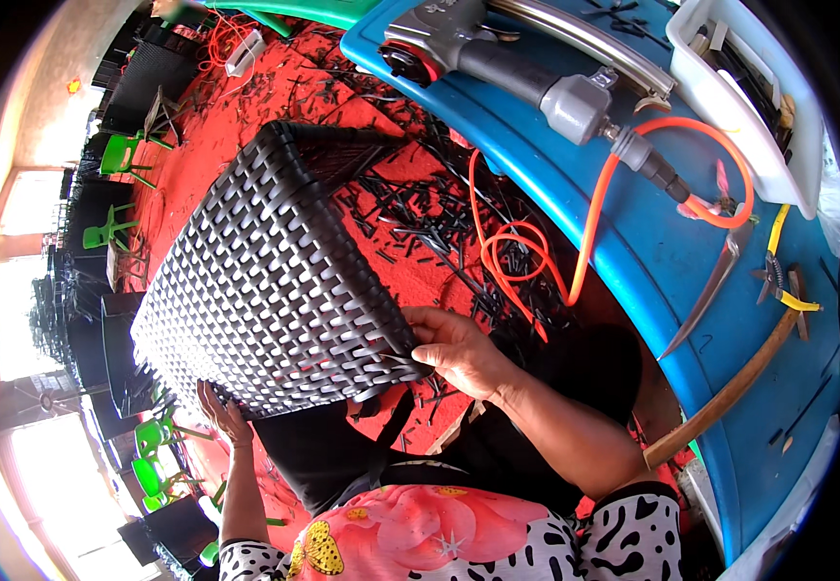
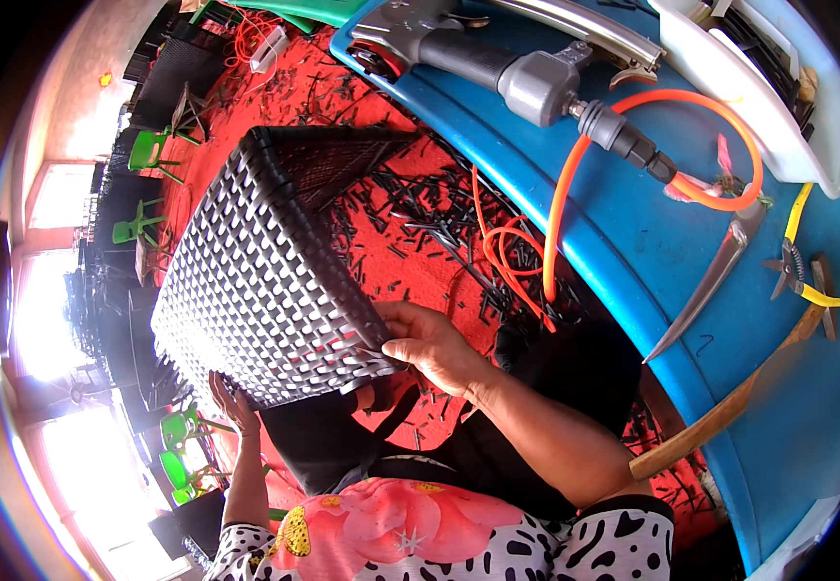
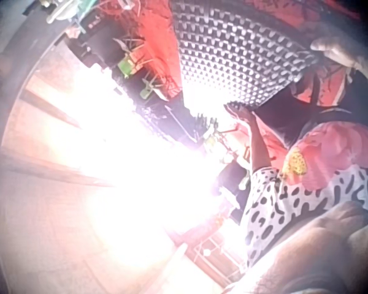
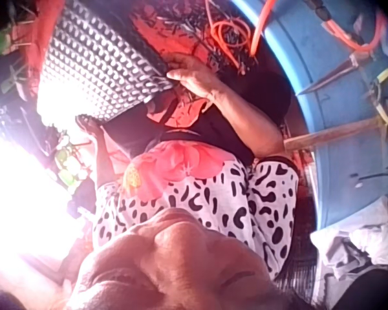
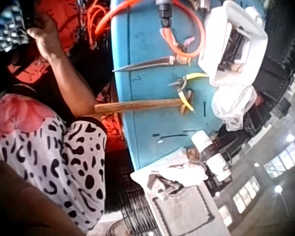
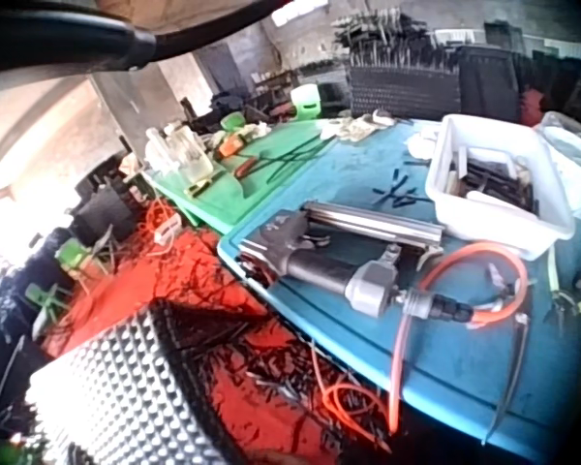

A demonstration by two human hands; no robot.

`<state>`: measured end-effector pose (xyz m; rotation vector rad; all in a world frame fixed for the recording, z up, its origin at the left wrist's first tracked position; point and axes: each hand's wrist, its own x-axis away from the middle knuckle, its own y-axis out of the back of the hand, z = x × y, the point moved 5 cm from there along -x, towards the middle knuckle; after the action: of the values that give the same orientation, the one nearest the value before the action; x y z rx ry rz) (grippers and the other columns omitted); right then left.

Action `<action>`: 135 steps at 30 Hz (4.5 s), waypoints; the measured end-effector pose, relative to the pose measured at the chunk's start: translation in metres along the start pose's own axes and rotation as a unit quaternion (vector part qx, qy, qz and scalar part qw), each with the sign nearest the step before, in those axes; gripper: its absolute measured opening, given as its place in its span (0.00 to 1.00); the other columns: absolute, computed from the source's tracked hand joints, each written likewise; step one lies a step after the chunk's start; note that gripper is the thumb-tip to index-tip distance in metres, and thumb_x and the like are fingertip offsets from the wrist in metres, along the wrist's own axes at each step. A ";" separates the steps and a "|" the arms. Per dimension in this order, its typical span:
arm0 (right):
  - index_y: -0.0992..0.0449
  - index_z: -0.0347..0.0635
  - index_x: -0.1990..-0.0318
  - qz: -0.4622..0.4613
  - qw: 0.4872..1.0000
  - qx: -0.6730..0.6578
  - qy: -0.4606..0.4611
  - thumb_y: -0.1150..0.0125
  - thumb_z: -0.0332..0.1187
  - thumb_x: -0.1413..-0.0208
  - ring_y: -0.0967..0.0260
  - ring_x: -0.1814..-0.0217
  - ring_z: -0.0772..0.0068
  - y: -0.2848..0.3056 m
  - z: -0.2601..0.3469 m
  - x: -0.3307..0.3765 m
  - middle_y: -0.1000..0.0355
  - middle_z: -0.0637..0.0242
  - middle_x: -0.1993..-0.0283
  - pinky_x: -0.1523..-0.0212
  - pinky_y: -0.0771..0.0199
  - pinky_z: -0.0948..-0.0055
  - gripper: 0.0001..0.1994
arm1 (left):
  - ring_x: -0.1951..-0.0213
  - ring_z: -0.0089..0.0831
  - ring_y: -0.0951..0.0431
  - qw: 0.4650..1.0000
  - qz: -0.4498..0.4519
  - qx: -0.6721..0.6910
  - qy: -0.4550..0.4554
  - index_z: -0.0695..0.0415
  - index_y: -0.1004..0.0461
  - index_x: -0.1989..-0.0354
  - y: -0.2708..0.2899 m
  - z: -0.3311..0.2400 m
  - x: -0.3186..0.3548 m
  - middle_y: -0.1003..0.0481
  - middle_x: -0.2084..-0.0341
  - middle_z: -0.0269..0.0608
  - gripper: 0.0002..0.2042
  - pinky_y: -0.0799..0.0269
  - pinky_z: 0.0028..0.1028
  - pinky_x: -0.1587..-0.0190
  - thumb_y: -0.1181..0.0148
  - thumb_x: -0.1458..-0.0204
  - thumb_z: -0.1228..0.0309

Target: The person sits on the floor and uses a pneumatic nail gun to secure the woven seat of a black wicker chair. They then use a knife to trim excess plastic strands and pliers to pull and tighten the weave, ensuring the seat is flush and secure.

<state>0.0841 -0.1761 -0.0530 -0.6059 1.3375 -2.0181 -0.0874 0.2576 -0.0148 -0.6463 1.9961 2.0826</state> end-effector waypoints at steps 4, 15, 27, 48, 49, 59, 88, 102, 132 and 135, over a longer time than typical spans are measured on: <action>0.43 0.35 0.39 0.012 1.000 -0.005 0.016 0.56 0.18 0.43 0.37 0.38 0.63 -0.005 0.001 0.002 0.34 0.52 0.42 0.37 0.40 0.67 0.23 | 0.36 0.54 0.47 1.000 -0.004 0.003 0.007 0.65 0.45 0.38 0.000 0.001 0.000 0.46 0.38 0.59 0.28 0.55 0.48 0.36 0.62 0.41 0.57; 0.42 0.37 0.39 0.003 1.000 -0.016 0.026 0.50 0.19 0.45 0.37 0.39 0.68 -0.004 -0.004 0.001 0.34 0.59 0.43 0.37 0.41 0.68 0.24 | 0.37 0.54 0.47 1.000 -0.004 -0.022 0.017 0.66 0.45 0.38 -0.001 0.000 0.002 0.46 0.38 0.58 0.28 0.54 0.47 0.36 0.62 0.42 0.58; 0.49 0.34 0.36 -0.074 0.995 -0.017 0.069 0.48 0.20 0.45 0.37 0.42 0.70 -0.003 -0.021 0.005 0.34 0.59 0.45 0.40 0.40 0.70 0.29 | 0.37 0.54 0.47 0.998 0.029 -0.048 0.021 0.63 0.46 0.37 0.000 0.007 -0.005 0.46 0.38 0.57 0.27 0.53 0.46 0.36 0.63 0.41 0.58; 0.36 0.29 0.45 -0.190 0.978 0.008 -0.092 0.43 0.27 0.46 0.31 0.58 0.73 -0.014 -0.050 0.032 0.28 0.59 0.57 0.57 0.31 0.74 0.21 | 0.37 0.54 0.47 0.987 0.094 -0.085 0.097 0.64 0.50 0.35 0.007 0.047 0.009 0.48 0.37 0.60 0.33 0.52 0.45 0.36 0.66 0.39 0.48; 0.39 0.30 0.42 -0.174 0.977 -0.015 -0.120 0.45 0.24 0.45 0.32 0.57 0.75 -0.013 -0.052 0.034 0.28 0.59 0.57 0.58 0.31 0.74 0.23 | 0.36 0.54 0.47 0.989 0.091 -0.076 0.088 0.64 0.50 0.35 0.007 0.053 0.012 0.49 0.37 0.60 0.34 0.52 0.45 0.36 0.67 0.39 0.48; 0.55 0.36 0.32 0.090 0.988 0.061 -0.105 0.45 0.26 0.42 0.43 0.36 0.66 -0.047 -0.039 0.018 0.49 0.57 0.33 0.39 0.38 0.69 0.33 | 0.37 0.50 0.43 0.969 0.063 -0.053 0.232 0.63 0.47 0.36 0.006 0.084 0.062 0.42 0.39 0.57 0.34 0.49 0.41 0.36 0.67 0.39 0.46; 0.46 0.34 0.36 0.280 0.918 0.282 0.027 0.41 0.21 0.58 0.38 0.40 0.46 -0.143 -0.127 -0.021 0.37 0.46 0.42 0.43 0.34 0.59 0.37 | 0.39 0.50 0.41 0.924 0.047 0.023 0.378 0.64 0.44 0.37 0.005 0.096 0.159 0.39 0.41 0.57 0.31 0.48 0.40 0.37 0.66 0.39 0.49; 0.45 0.31 0.37 0.349 0.900 0.237 -0.104 0.33 0.29 0.61 0.36 0.44 0.47 -0.149 -0.118 -0.050 0.35 0.47 0.46 0.43 0.35 0.56 0.40 | 0.40 0.50 0.40 0.914 0.041 0.036 0.402 0.64 0.42 0.38 -0.001 0.106 0.177 0.38 0.42 0.57 0.30 0.47 0.40 0.38 0.65 0.39 0.50; 0.29 0.34 0.50 -0.161 0.962 0.209 0.070 0.49 0.30 0.39 0.31 0.62 0.84 -0.050 -0.057 0.040 0.26 0.68 0.58 0.59 0.28 0.81 0.13 | 0.44 0.48 0.40 0.964 -0.020 -0.147 0.222 0.61 0.41 0.39 -0.034 0.073 0.082 0.36 0.47 0.54 0.33 0.48 0.42 0.41 0.61 0.42 0.44; 0.28 0.34 0.51 -0.164 0.957 0.235 0.041 0.52 0.27 0.40 0.28 0.62 0.80 -0.038 -0.051 0.048 0.26 0.65 0.58 0.61 0.24 0.77 0.12 | 0.43 0.47 0.40 0.956 -0.015 -0.133 0.262 0.62 0.40 0.40 -0.029 0.054 0.069 0.36 0.46 0.54 0.34 0.49 0.41 0.40 0.61 0.42 0.44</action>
<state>0.0068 -0.1677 -0.0357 -0.5500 0.7827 -2.5420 -0.1460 0.3019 -0.0707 -1.3980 1.9241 2.3650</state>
